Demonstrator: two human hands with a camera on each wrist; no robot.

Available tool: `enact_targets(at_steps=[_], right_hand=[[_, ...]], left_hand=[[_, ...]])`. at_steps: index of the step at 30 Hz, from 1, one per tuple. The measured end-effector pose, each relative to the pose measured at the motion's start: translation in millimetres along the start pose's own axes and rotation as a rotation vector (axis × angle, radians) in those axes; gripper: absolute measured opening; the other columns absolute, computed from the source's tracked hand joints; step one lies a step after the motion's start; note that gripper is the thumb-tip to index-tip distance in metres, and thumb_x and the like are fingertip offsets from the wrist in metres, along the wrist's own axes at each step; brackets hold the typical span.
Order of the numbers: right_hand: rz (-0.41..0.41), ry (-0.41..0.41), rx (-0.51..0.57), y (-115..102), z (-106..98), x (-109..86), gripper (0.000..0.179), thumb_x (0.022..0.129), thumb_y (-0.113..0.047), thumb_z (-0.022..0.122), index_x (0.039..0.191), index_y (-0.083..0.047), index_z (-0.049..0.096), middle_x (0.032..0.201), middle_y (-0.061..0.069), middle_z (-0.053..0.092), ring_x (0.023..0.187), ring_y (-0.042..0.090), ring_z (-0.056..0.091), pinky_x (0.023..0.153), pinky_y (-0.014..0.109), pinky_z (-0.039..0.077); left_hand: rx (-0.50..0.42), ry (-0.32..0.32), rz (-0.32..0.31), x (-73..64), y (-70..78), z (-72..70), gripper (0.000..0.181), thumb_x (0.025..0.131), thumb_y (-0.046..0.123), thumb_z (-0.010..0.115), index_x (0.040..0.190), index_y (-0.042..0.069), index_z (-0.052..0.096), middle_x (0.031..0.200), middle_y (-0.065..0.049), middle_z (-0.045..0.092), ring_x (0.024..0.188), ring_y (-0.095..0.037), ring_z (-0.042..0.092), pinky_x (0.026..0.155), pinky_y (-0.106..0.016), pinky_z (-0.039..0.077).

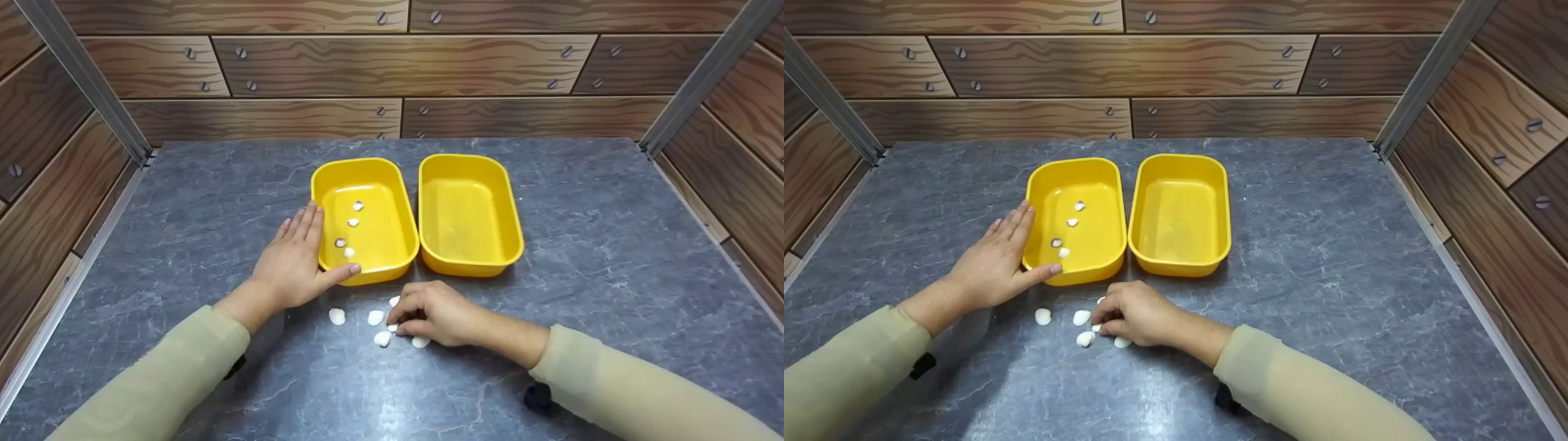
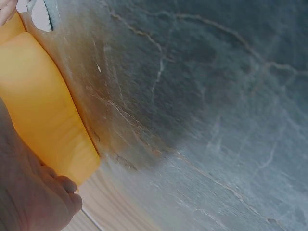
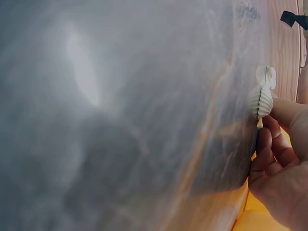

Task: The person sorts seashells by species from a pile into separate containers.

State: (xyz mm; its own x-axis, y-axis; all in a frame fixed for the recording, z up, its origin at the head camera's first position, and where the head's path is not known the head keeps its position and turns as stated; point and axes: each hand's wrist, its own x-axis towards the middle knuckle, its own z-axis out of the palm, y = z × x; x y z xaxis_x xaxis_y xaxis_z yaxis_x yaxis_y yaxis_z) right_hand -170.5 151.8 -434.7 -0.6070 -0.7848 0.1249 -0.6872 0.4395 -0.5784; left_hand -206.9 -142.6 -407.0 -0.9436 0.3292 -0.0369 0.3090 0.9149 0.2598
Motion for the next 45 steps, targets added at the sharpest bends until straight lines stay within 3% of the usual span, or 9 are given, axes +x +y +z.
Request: enact_targets(at_steps=[20, 27, 45], right_hand=[[-0.089, -0.016, 0.008, 2.5, -4.9, 0.3, 0.010, 0.100, -0.014, 0.076, 0.106, -0.014, 0.084, 0.095, -0.003, 0.074, 0.085, 0.006, 0.065, 0.078, 0.026, 0.055], [-0.083, -0.046, -0.007, 1.4, -6.8, 0.9, 0.013, 0.100, -0.012, 0.075, 0.109, -0.014, 0.084, 0.096, -0.003, 0.075, 0.086, 0.006, 0.065, 0.078, 0.026, 0.055], [-0.047, -0.095, -0.019, -3.2, -7.3, 1.0, 0.014, 0.101, -0.010, 0.073, 0.110, -0.015, 0.082, 0.100, -0.003, 0.074, 0.090, 0.007, 0.065, 0.084, 0.029, 0.056]], left_hand=[[0.008, -0.001, -0.005, 0.0, -0.2, 0.3, 0.126, 0.090, 0.094, 0.032, 0.169, 0.000, 0.002, 0.177, -0.016, -0.002, 0.163, -0.034, 0.005, 0.131, -0.050, 0.008], [-0.005, 0.006, 0.000, -0.8, 0.4, -0.2, 0.120, 0.095, 0.087, 0.040, 0.168, -0.001, 0.003, 0.177, -0.016, -0.002, 0.163, -0.034, 0.005, 0.131, -0.051, 0.008], [0.002, 0.004, -0.003, -0.1, 0.5, 0.3, 0.121, 0.094, 0.088, 0.039, 0.168, 0.000, 0.001, 0.177, -0.016, -0.003, 0.163, -0.034, 0.005, 0.131, -0.050, 0.008]])
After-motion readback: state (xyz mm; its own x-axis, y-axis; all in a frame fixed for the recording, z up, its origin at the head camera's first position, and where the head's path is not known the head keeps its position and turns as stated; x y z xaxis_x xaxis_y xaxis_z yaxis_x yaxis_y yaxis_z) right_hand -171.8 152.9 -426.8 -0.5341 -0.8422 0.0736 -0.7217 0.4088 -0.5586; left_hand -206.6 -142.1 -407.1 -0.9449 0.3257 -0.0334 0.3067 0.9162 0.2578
